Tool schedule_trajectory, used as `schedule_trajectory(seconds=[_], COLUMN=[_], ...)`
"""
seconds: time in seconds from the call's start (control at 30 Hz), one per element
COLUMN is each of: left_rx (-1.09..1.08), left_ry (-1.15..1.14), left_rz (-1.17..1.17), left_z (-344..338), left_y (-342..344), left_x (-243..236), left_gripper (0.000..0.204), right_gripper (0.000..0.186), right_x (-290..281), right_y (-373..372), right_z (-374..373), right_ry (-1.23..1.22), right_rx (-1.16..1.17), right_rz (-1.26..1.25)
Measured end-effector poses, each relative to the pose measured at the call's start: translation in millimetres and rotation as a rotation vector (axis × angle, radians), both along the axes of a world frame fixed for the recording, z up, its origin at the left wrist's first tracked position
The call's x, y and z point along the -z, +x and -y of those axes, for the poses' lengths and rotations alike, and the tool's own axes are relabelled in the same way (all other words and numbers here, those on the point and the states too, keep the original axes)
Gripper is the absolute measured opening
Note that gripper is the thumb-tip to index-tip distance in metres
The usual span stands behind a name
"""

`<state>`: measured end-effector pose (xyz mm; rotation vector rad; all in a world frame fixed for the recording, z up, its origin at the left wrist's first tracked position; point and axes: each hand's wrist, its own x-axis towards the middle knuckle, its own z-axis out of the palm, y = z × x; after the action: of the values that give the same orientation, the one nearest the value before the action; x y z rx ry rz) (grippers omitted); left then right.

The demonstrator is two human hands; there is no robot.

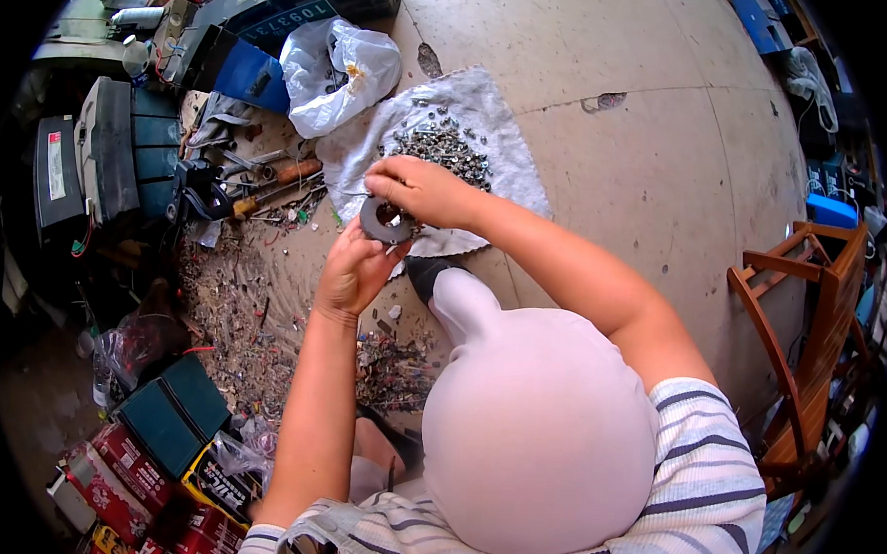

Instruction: The person sifts through metal components and scrap on the ground, picking up a round gear-like part and clearing away debris from it by hand.

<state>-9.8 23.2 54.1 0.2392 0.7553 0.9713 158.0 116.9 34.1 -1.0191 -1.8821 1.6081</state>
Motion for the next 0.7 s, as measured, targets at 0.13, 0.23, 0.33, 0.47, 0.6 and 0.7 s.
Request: schedule_trajectory(seconds=[0.13, 0.23, 0.33, 0.47, 0.6, 0.7], left_rx=[0.004, 0.039, -0.004, -0.05, 0.046, 0.088], left_ry=[-0.043, 0.016, 0.039, -0.091, -0.095, -0.104], left_rz=[0.104, -0.185, -0.276, -0.336, -0.442, -0.504], left_z=[-2.7, -2.3, -6.8, -9.6, -15.1, -15.1], left_y=[1.5, 7.2, 11.8, 12.6, 13.9, 12.2], left_x=[0.7, 4.4, 7.8, 0.8, -0.1, 3.4], left_gripper=[0.058, 0.052, 0.045, 0.025, 0.027, 0.025], right_gripper=[0.032, 0.029, 0.029, 0.034, 0.033, 0.034], right_x=[-7.1, -0.2, 6.4, 11.5, 17.1, 28.5], right_y=[0.3, 1.1, 0.1, -5.6, -1.1, 1.0], right_z=[6.5, 8.0, 7.0, 5.5, -0.3, -7.3], right_ry=[0.141, 0.137, 0.172, -0.045, -0.264, -0.241], right_rx=[-0.134, -0.113, -0.045, 0.033, 0.055, 0.048], right_rz=[0.11, 0.103, 0.058, 0.009, -0.004, -0.032])
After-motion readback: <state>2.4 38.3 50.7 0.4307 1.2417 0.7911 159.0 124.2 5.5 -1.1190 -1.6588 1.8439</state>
